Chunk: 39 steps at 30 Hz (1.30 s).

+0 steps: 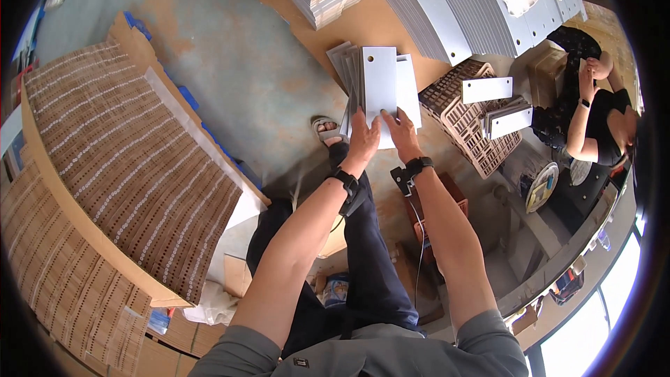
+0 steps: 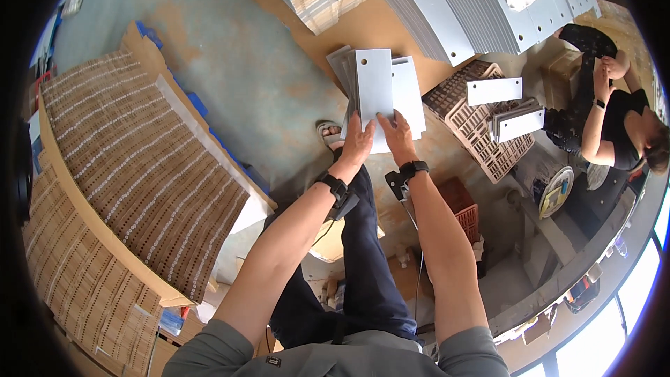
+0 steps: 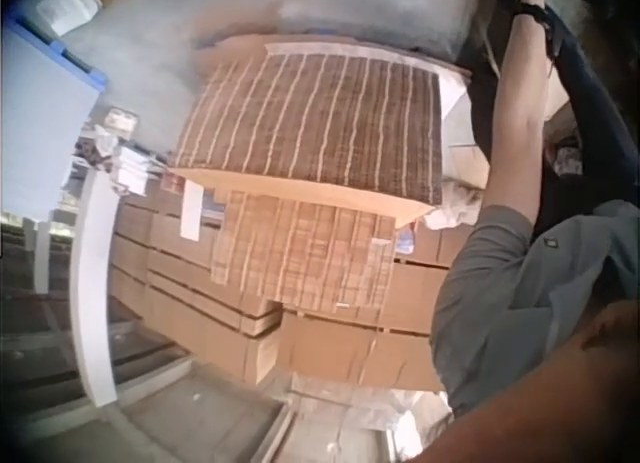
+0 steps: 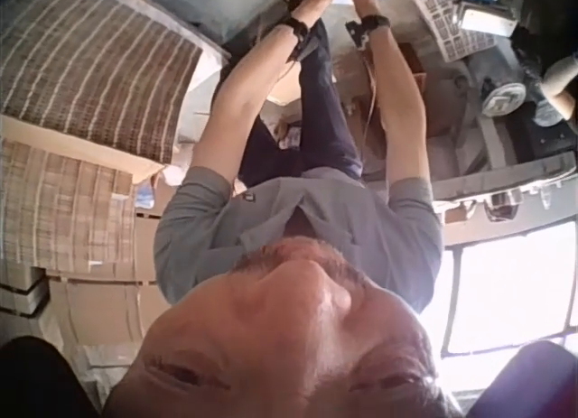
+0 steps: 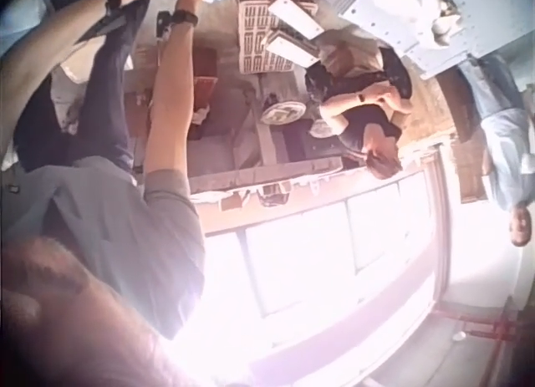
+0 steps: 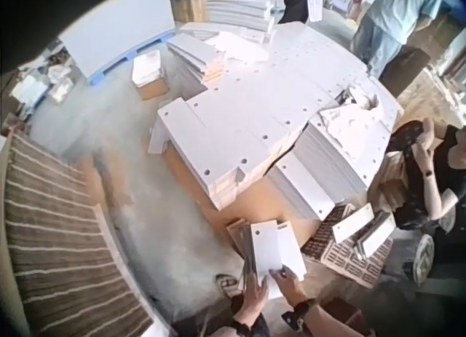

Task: Clean individual manufacturing boards with a cloth and stack them neatly onto a pile.

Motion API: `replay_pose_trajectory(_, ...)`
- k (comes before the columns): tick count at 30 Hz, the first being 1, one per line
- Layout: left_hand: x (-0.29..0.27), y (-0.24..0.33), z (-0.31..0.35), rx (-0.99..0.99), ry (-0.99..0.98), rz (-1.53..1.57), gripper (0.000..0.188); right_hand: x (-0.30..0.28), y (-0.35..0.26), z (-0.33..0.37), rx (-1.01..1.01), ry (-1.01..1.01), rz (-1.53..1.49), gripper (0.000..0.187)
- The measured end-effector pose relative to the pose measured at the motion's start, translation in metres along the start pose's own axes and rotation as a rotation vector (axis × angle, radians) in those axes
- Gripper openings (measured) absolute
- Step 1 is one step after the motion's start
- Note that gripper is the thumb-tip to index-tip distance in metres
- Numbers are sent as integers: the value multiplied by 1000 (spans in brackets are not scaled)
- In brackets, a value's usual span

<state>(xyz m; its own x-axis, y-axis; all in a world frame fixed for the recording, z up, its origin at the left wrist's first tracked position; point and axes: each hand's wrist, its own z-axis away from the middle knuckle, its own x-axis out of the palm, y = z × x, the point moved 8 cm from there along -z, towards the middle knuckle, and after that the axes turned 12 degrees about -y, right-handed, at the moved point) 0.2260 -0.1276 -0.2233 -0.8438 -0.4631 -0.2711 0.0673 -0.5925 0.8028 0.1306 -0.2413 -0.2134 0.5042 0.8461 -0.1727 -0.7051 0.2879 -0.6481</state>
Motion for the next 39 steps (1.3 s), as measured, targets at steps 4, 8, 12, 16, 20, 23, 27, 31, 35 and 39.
replay_pose_trajectory(4,17,-2,5,14,19,134,53,-14,-1,13,43,25,-54,49)
replay_pose_trajectory(8,12,-2,7,43,55,222,53,-9,-4,5,-9,-17,-166,46)
replay_pose_trajectory(12,32,6,11,-170,-196,525,62,-21,38,15,-83,205,115,61)
replay_pose_trajectory(16,12,-3,19,-197,-109,559,66,3,4,32,-22,157,99,66)
replay_pose_trajectory(20,-23,7,26,126,-22,347,48,10,-27,34,-65,-20,-166,61)
replay_pose_trajectory(23,-69,101,50,23,-194,410,58,4,-102,89,-30,-301,-677,56)
replay_pose_trajectory(27,-169,168,125,256,72,178,61,60,-148,133,-78,-596,-905,70)
replay_pose_trajectory(31,-257,226,213,234,219,-44,59,131,-196,183,-104,-873,-952,66)
replay_pose_trajectory(35,-316,242,293,346,403,-226,63,190,-267,230,-218,-991,-961,90)
replay_pose_trajectory(39,-363,231,355,373,482,-169,62,227,-300,268,-239,-1138,-639,89)
